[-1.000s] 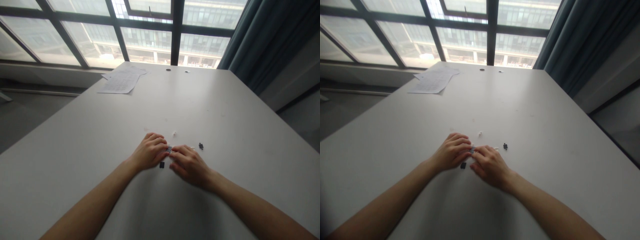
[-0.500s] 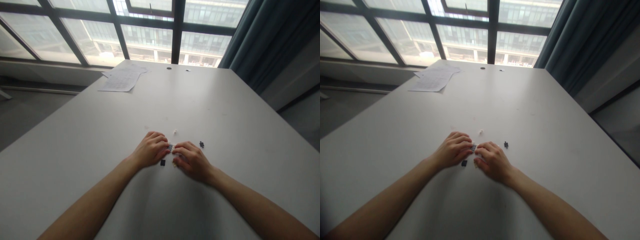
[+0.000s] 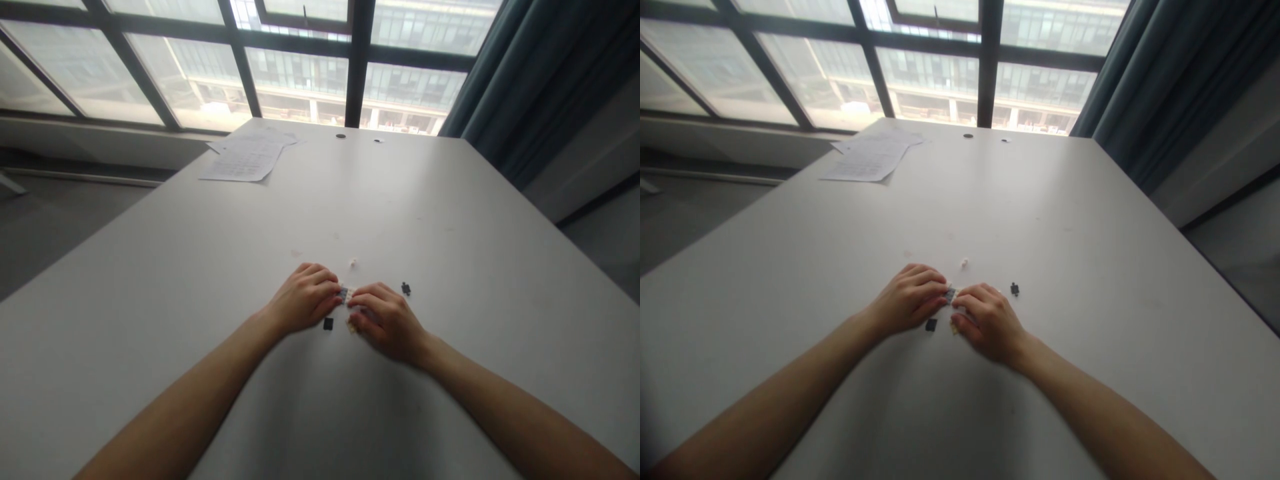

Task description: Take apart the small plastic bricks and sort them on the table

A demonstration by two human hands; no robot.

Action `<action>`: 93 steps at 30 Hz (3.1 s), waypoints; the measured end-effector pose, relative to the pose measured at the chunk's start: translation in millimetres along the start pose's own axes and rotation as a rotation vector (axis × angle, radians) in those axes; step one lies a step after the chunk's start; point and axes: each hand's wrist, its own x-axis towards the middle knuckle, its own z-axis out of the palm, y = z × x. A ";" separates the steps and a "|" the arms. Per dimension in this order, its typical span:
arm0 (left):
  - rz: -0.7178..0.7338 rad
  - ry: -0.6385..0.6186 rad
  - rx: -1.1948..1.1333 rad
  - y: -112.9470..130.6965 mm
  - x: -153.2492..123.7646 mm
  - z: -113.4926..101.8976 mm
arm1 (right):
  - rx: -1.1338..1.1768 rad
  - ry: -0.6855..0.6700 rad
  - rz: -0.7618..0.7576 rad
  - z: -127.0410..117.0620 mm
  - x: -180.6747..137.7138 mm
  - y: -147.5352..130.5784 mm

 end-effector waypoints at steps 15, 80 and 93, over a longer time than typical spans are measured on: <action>-0.011 0.032 0.006 -1.0 -1.2 0.9 | 0.047 0.270 0.273 -25.4 4.3 29.3; -0.192 0.425 0.006 -8.4 -2.5 -0.1 | -0.161 0.049 -0.009 -48.1 -30.0 36.1; -0.126 0.400 0.002 -7.5 -0.6 1.7 | -0.183 -0.133 -0.033 -44.2 -32.6 38.5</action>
